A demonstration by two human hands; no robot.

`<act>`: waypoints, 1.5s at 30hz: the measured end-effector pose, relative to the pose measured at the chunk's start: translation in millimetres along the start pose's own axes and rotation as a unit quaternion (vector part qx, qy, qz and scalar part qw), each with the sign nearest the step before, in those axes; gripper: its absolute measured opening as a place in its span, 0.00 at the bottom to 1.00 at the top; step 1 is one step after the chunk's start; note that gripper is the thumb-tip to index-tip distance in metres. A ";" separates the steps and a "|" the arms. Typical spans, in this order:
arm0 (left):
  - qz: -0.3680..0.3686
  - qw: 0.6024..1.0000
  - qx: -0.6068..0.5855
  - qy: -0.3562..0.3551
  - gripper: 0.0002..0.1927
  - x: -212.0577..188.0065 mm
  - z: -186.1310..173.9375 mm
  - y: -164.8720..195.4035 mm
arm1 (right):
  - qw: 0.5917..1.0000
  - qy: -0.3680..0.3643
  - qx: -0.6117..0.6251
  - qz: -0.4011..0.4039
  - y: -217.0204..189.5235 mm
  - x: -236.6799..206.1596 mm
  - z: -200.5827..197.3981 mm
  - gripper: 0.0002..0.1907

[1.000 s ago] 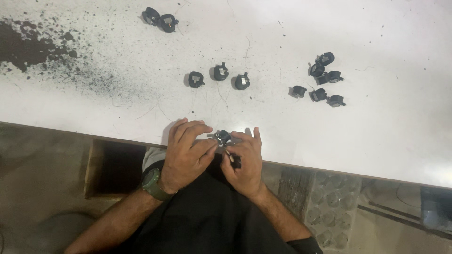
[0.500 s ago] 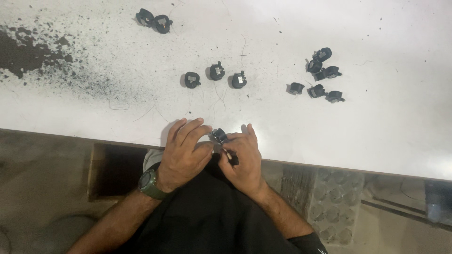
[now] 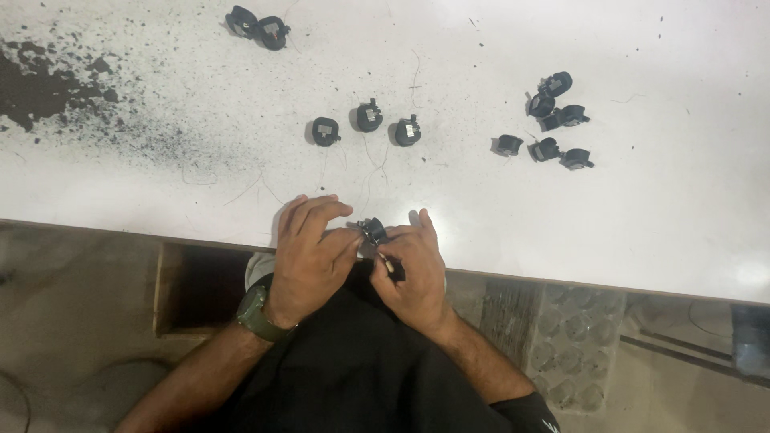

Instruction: The person sits at a white workbench assembling small black plastic electrical components. They pick up a housing, insert a small metal contact piece into it by hand, press it into place, and set the finished unit on the table, repeating this with one component at a time. Near the end they use a black cloth to wipe debris across the table surface.

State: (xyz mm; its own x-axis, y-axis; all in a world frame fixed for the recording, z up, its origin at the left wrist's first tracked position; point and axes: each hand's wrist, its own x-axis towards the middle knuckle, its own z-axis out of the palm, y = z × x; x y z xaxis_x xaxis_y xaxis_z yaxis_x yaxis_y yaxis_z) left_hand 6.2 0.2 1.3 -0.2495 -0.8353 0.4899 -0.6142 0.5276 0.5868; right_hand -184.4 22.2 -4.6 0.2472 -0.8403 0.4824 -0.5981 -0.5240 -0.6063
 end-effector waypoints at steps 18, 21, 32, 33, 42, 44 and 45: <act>-0.014 0.998 -0.040 -0.044 0.05 0.5 0.8 -6.5 | 0.997 0.023 -0.011 -0.073 6.2 -8.8 9.1 0.18; -0.015 0.998 -0.044 -0.048 0.06 1.3 0.4 -6.8 | 0.998 0.017 0.000 -0.058 5.3 -6.3 6.5 0.18; -0.024 0.997 -0.065 -0.042 0.05 3.4 -3.3 -5.9 | 0.998 0.019 0.009 -0.052 6.1 -5.2 5.4 0.17; -0.022 0.997 -0.061 -0.044 0.05 3.2 -3.5 -6.2 | 0.998 0.016 0.009 -0.053 5.0 -4.3 5.4 0.17; -0.012 0.997 -0.056 -0.056 0.04 3.4 -3.6 -8.9 | 0.999 -0.015 -0.020 -0.042 -5.7 4.3 -0.6 0.16; -0.009 0.997 -0.057 -0.052 0.06 3.5 -4.1 -8.8 | 0.999 -0.013 -0.027 -0.035 -7.8 3.8 -0.1 0.16; -0.009 0.997 -0.059 -0.052 0.07 3.4 -4.5 -8.6 | 0.998 -0.027 -0.034 -0.035 -8.4 3.7 1.4 0.16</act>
State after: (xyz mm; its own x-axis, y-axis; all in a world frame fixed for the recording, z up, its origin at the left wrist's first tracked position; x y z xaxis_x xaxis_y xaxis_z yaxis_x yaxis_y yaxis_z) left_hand 14.0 -6.5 0.8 -0.3195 -0.8532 0.4123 -0.5287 0.5216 0.6696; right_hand -177.4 23.4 1.4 0.3293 -0.8092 0.4866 -0.6278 -0.5726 -0.5273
